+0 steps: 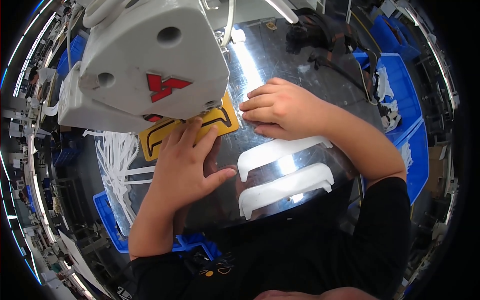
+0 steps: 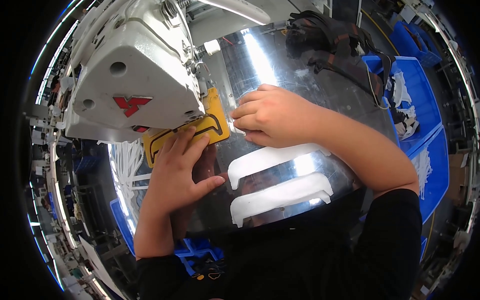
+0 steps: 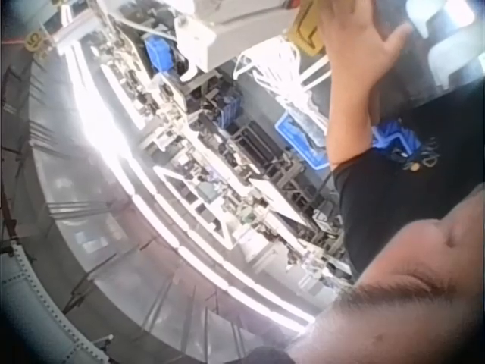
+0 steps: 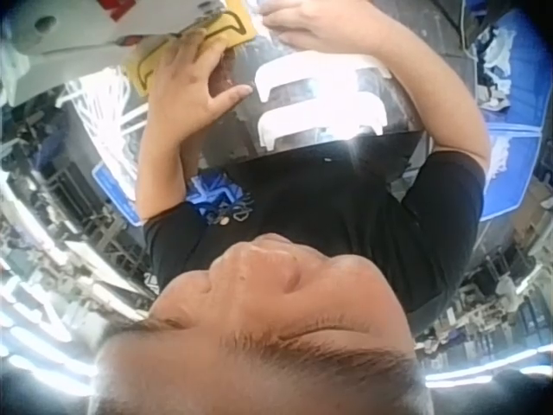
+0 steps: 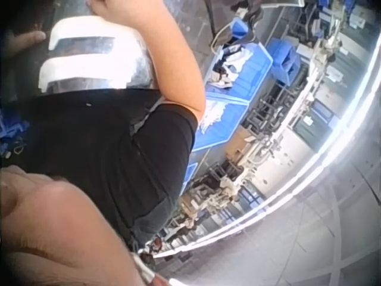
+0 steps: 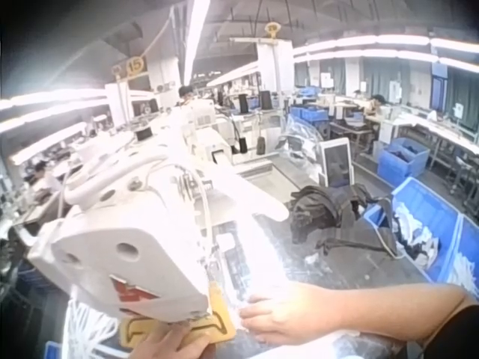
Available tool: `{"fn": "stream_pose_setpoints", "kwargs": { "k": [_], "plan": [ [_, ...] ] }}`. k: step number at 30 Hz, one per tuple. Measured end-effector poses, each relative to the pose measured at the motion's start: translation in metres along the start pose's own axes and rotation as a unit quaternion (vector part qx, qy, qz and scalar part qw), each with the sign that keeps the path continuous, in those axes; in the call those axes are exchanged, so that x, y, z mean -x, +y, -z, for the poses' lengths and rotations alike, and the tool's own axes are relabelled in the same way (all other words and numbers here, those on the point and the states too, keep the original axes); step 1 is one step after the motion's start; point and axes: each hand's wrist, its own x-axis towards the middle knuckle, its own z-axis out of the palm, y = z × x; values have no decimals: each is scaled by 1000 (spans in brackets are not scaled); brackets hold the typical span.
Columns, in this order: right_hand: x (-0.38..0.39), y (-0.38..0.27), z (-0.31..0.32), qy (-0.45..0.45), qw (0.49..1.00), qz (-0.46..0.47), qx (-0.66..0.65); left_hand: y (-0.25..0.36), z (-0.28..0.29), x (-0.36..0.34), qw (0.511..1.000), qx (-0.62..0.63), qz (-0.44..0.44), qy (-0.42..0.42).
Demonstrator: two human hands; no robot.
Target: Sewing together white fabric or plastic components using an industrial sewing machine.
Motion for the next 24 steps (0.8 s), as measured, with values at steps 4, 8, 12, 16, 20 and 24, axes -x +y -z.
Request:
{"fn": "stream_pose_setpoints", "kwargs": {
  "k": [4, 8, 12, 16, 20, 24],
  "plan": [
    [-1, -2, 6, -28, 999, -17, -20, 2, -3, 0, 1000, -11, -25, 10],
    [-3, -9, 3, 1, 999, 10, -35, 3, -11, -2, 997, 34, -36, 58],
    [-2, -7, 12, -21, 1000, 18, -12, -7, -15, -3, 911, 361, 127, 152],
    [5, -3, 17, -32, 999, 6, -24, -26, -23, -6, 805, 476, 170, 311],
    [7, 4, 21, -26, 1000, 7, -10, -21, -13, -4, 825, 411, 208, 327],
    [11, 4, 22, -24, 1000, -3, -4, -17, -15, -10, 810, 430, 197, 347]
  ]
}}
